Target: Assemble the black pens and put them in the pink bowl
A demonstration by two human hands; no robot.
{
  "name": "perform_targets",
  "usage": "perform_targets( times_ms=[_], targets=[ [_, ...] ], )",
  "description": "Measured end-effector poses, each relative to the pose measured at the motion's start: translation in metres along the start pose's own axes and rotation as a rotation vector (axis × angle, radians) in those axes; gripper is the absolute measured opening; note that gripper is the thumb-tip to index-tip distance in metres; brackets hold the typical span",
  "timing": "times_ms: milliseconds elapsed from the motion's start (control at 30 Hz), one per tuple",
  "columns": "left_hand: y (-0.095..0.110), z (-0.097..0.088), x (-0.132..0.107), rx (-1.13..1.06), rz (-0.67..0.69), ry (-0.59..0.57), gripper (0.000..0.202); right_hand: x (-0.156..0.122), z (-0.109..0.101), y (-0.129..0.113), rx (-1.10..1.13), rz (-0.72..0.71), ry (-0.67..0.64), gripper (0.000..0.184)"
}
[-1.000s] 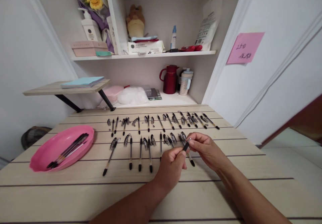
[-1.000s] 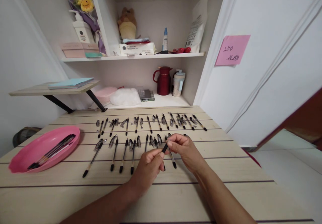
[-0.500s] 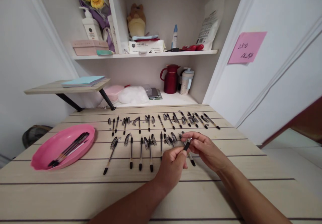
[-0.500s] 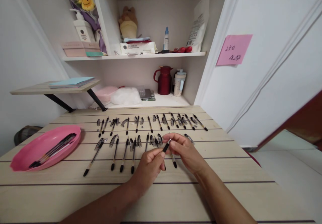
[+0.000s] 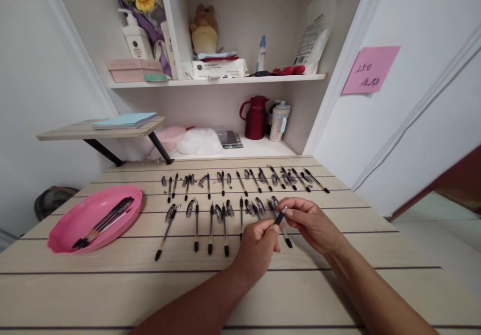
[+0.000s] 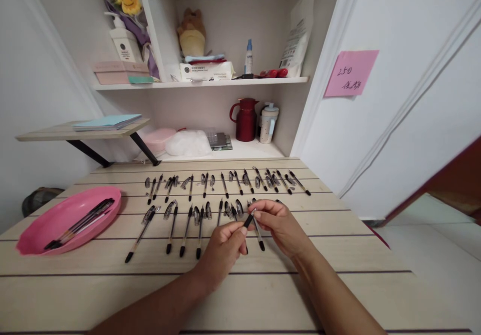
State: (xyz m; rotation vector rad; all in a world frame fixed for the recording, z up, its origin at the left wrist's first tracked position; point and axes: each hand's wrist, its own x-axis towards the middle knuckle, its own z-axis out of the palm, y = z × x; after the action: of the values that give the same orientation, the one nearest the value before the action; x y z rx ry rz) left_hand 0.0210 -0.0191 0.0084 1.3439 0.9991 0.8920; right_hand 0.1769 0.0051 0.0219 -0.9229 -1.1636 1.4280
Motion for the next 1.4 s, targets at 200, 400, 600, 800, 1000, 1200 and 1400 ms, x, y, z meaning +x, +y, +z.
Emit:
perform_targets(
  times_ms=[200,400,600,800,1000,1200,1400],
  targets=[
    [0.0006,0.0003,-0.0011,0.004,0.015,-0.014,0.029,0.0024,0.0000,0.0038,-0.013,-0.033,-0.038,0.018],
    [-0.0009,0.0004,0.0002,-0.010,0.015,0.005,0.030,0.0006,0.0007,0.0018,0.038,0.000,-0.035,0.028],
    [-0.0015,-0.0001,0.0003,0.007,0.029,-0.004,0.029,0.0027,-0.0008,0.0038,-0.013,-0.011,-0.037,0.018],
    [0.0000,0.0000,-0.0006,0.005,0.024,-0.007,0.029,0.0012,-0.0020,0.0017,-0.012,-0.016,-0.049,0.029],
    [0.0012,-0.0001,-0.0009,0.017,0.020,-0.012,0.029,0.0036,-0.0047,0.0057,-0.051,-0.014,-0.019,0.020],
    [-0.0017,0.0007,-0.0001,-0.007,0.014,-0.004,0.028,0.0018,-0.0037,0.0050,-0.045,-0.006,-0.042,0.030],
    [-0.0030,0.0004,0.0013,0.006,-0.017,-0.006,0.031,0.0028,-0.0031,0.0022,-0.197,-0.066,-0.041,0.024]
  ],
)
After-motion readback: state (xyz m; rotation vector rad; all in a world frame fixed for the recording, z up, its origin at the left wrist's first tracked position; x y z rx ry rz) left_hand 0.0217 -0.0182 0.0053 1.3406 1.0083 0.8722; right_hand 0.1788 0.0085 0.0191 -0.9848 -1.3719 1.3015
